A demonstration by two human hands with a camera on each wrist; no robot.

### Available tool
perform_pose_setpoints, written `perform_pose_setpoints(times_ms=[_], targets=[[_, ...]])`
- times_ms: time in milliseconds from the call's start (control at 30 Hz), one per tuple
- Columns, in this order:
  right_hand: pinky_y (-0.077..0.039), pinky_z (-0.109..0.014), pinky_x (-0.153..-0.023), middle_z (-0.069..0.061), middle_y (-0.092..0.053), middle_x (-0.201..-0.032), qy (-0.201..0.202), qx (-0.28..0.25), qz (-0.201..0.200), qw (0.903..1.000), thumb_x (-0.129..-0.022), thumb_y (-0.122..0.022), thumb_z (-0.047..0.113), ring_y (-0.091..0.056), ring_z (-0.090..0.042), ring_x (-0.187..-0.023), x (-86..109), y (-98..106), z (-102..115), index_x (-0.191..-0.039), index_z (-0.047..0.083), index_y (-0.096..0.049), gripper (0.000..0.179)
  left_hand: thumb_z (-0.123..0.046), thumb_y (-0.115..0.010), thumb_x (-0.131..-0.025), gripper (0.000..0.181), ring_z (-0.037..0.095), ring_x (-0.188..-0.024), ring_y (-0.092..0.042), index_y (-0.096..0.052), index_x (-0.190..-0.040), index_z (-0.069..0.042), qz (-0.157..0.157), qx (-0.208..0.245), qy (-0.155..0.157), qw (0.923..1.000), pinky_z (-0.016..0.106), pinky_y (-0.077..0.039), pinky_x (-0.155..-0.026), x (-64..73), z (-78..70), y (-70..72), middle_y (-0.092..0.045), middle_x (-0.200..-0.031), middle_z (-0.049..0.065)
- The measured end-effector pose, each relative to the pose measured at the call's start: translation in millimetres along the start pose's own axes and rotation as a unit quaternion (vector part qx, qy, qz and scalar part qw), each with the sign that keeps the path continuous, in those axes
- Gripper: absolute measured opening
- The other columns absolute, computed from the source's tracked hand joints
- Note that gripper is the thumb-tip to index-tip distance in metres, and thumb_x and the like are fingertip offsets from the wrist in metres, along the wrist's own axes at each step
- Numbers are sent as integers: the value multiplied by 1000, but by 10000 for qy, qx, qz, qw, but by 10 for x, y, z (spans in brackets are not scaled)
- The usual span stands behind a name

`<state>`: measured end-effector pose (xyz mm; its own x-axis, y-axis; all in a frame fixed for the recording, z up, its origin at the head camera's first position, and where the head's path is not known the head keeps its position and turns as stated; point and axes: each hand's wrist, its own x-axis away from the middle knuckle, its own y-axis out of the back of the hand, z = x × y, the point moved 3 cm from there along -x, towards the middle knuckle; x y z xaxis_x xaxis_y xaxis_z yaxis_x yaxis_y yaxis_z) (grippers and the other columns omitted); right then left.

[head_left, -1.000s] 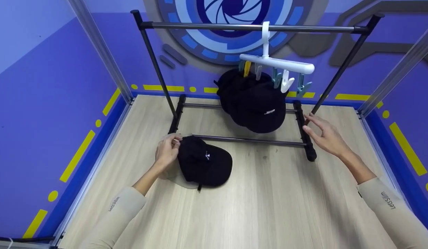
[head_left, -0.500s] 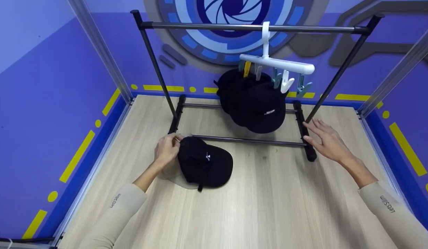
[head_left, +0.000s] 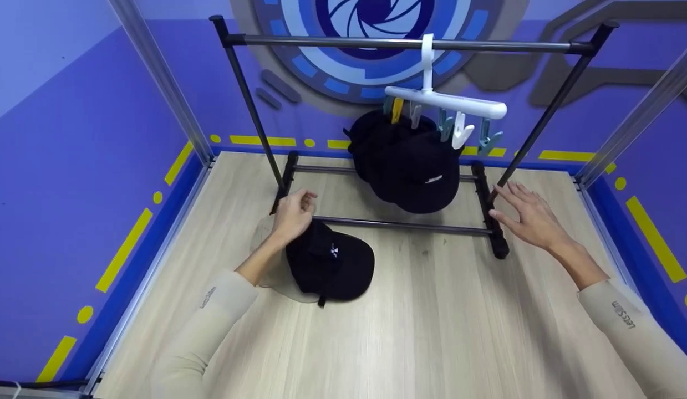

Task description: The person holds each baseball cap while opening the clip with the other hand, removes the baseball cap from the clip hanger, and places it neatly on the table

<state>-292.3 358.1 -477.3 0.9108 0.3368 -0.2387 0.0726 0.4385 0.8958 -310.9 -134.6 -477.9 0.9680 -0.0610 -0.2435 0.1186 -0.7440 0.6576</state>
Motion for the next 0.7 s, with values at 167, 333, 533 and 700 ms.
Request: perform_pose_setpoints(times_ms=[167,333,533,700], targets=[[-18,-76,-114,-37,-29,-159,-2,128,90,9999,-100,-64,34,-26,-58,-147,-155,133,71,-153,2,-44,64,0,-58,-92,25,27,-90,-67,-70,-114,-1,275,99,-284,9992,37,-56,-84,-172,-314,-134,-72,-99,14],[-18,-74,-117,-34,-29,-160,189,391,-12,9991,-100,-64,32,-26,-55,-149,-340,276,191,-153,4,-44,64,3,-59,-92,23,28,-93,-67,-69,-112,0,240,221,-818,9961,37,-56,-85,-332,-616,-245,-71,-101,16],[-22,-72,-116,-35,-35,-156,453,800,-203,9956,-100,-65,30,-31,-54,-147,-556,468,345,-147,-3,-49,59,-1,-60,-94,23,25,-93,-68,-69,-114,-3,174,183,-1159,9929,37,-54,-86,-455,-1000,-360,-72,-101,12],[-26,-71,-116,-36,-40,-153,516,933,-287,9939,-100,-65,28,-34,-54,-146,-763,622,496,-125,-6,-62,42,-3,-61,-94,23,26,-97,-66,-68,-115,-4,104,-156,-1713,9850,38,-52,-88,-525,-1320,-450,-70,-103,11]])
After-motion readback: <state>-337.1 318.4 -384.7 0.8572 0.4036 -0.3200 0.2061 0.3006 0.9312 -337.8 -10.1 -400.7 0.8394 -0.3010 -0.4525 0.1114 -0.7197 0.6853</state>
